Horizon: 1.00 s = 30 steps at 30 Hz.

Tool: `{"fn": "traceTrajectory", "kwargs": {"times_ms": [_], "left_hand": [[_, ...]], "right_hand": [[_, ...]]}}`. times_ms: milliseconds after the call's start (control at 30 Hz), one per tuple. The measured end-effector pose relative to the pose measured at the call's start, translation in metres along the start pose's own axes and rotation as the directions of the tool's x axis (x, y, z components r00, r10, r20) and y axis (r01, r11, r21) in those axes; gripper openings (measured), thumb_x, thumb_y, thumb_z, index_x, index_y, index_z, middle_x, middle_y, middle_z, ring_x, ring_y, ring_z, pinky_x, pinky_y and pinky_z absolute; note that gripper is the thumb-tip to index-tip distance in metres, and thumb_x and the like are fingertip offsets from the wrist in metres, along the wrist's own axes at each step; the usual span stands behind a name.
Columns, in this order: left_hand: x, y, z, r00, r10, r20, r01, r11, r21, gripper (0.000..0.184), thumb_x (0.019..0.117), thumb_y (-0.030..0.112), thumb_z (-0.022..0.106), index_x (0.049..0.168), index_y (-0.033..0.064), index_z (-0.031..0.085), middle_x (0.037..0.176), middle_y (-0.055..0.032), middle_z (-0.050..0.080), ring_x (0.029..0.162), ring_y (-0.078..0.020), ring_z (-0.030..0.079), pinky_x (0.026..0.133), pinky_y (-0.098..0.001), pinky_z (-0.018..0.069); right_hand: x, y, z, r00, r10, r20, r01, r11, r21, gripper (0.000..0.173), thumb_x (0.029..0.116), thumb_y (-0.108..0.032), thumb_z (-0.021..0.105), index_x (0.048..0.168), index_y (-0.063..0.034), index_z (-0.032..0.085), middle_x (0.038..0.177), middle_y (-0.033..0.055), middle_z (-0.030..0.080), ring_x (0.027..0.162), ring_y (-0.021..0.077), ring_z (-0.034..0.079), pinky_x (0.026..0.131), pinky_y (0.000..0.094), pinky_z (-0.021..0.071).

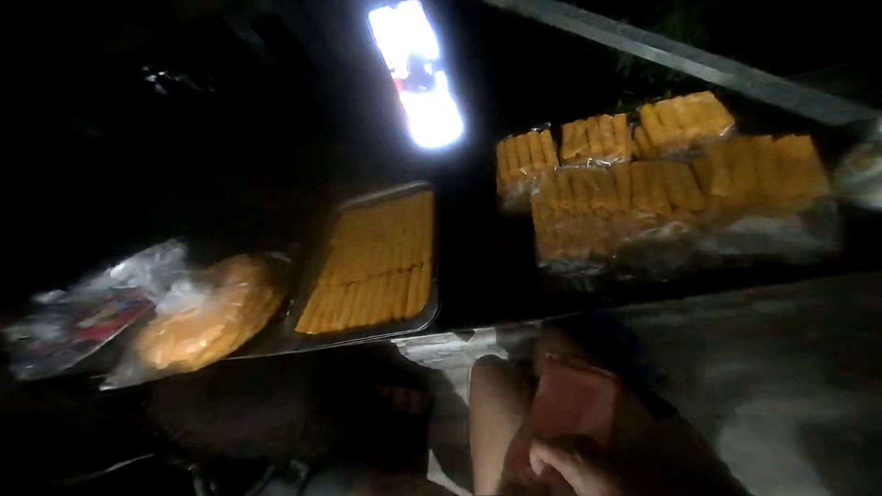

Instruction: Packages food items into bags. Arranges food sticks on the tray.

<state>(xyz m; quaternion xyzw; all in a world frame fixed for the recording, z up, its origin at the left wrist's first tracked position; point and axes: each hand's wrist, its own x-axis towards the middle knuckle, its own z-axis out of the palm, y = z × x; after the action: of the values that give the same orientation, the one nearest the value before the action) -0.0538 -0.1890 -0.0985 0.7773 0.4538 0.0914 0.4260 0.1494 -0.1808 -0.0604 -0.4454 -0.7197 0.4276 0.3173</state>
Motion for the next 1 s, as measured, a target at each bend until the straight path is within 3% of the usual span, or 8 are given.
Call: {"fn": "traceTrajectory", "kwargs": {"times_ms": [133, 233, 367, 467, 600, 767, 900, 1000], "left_hand": [[-0.003, 0.009, -0.003, 0.982, 0.106, -0.153, -0.096, 0.993, 0.073, 0.021, 0.0939, 0.002, 0.061, 0.107, -0.0072, 0.074, 0.109, -0.0185, 0.076, 0.103, -0.0287, 0.073, 0.095, -0.041, 0.0571], [-0.01, 0.013, -0.017, 0.964, 0.166, -0.206, -0.148, 0.984, 0.1, 0.022, 0.0922, 0.001, 0.066, 0.111, -0.0097, 0.072, 0.11, -0.0232, 0.073, 0.103, -0.0338, 0.072, 0.096, -0.0457, 0.057], [-0.012, 0.028, -0.04, 0.916, 0.267, -0.299, -0.21, 0.955, 0.211, 0.016, 0.0934, 0.004, 0.064, 0.101, -0.0045, 0.075, 0.1, -0.0187, 0.076, 0.095, -0.0311, 0.074, 0.089, -0.045, 0.0595], [-0.012, 0.049, -0.062, 0.857, 0.294, -0.424, -0.186, 0.942, 0.278, 0.016, 0.0951, 0.007, 0.063, 0.099, -0.0009, 0.077, 0.095, -0.0168, 0.075, 0.091, -0.029, 0.073, 0.087, -0.0417, 0.0591], [-0.013, 0.075, -0.098, 0.746, 0.305, -0.592, -0.16, 0.945, 0.286, 0.023, 0.1007, 0.012, 0.057, 0.095, -0.0061, 0.07, 0.091, -0.0163, 0.072, 0.088, -0.0157, 0.071, 0.084, -0.0291, 0.0578], [-0.005, 0.066, -0.127, 0.516, 0.287, -0.807, -0.272, 0.948, 0.163, 0.021, 0.1066, 0.02, 0.053, 0.105, 0.0006, 0.061, 0.091, 0.0073, 0.068, 0.085, 0.0107, 0.062, 0.08, -0.0134, 0.0544], [0.005, 0.058, -0.126, 0.468, 0.2, -0.861, -0.243, 0.966, 0.092, 0.02, 0.1058, 0.015, 0.052, 0.104, -0.0037, 0.059, 0.087, 0.0076, 0.066, 0.076, 0.0106, 0.06, 0.072, -0.0132, 0.0544], [0.008, 0.059, -0.121, 0.477, 0.157, -0.865, -0.213, 0.975, 0.059, 0.022, 0.1051, 0.01, 0.051, 0.105, -0.0108, 0.056, 0.093, 0.0034, 0.065, 0.086, 0.0111, 0.06, 0.082, -0.0128, 0.0529]], "right_hand": [[0.003, -0.001, -0.007, 1.0, -0.007, 0.03, 0.007, 1.0, -0.006, 0.017, 0.0955, -0.006, 0.064, 0.11, 0.0015, 0.068, 0.098, 0.0195, 0.071, 0.09, 0.0327, 0.072, 0.081, 0.0507, 0.0589], [0.007, 0.013, -0.001, 0.976, -0.199, -0.093, 0.202, 0.979, 0.025, 0.02, 0.091, -0.013, 0.072, 0.105, 0.0006, 0.069, 0.101, 0.0174, 0.071, 0.095, 0.0289, 0.07, 0.086, 0.0436, 0.0581], [0.012, 0.004, -0.007, 0.966, -0.255, -0.037, 0.257, 0.945, 0.201, 0.045, 0.0896, -0.022, 0.076, 0.125, 0.0044, 0.065, 0.12, 0.0198, 0.07, 0.114, 0.0259, 0.067, 0.104, 0.0412, 0.0518], [0.011, -0.014, -0.005, 0.981, -0.188, -0.045, 0.193, 0.956, 0.22, 0.055, 0.0795, -0.019, 0.085, 0.125, 0.0053, 0.066, 0.117, 0.0202, 0.071, 0.11, 0.027, 0.069, 0.1, 0.0421, 0.0543], [0.016, -0.023, -0.009, 0.995, -0.069, 0.073, 0.046, 0.96, 0.277, 0.027, 0.0917, -0.004, 0.071, 0.116, 0.0075, 0.07, 0.108, 0.0209, 0.074, 0.101, 0.0272, 0.072, 0.095, 0.0419, 0.0567], [0.015, -0.013, -0.018, 1.0, 0.02, 0.005, -0.021, 0.897, 0.442, 0.017, 0.0956, -0.003, 0.064, 0.105, 0.0078, 0.073, 0.096, 0.0143, 0.076, 0.089, 0.0134, 0.072, 0.086, 0.03, 0.0579], [0.023, -0.011, -0.033, 0.976, 0.217, -0.008, -0.164, 0.76, 0.629, 0.018, 0.0991, -0.005, 0.059, 0.107, 0.0072, 0.069, 0.091, 0.0065, 0.074, 0.083, 0.0081, 0.071, 0.083, 0.0279, 0.0602], [0.03, -0.01, -0.045, 0.955, 0.295, -0.006, -0.206, 0.683, 0.7, 0.021, 0.1021, -0.014, 0.055, 0.109, 0.0005, 0.068, 0.085, 0.0009, 0.07, 0.075, 0.008, 0.067, 0.072, 0.0283, 0.0585]]}}
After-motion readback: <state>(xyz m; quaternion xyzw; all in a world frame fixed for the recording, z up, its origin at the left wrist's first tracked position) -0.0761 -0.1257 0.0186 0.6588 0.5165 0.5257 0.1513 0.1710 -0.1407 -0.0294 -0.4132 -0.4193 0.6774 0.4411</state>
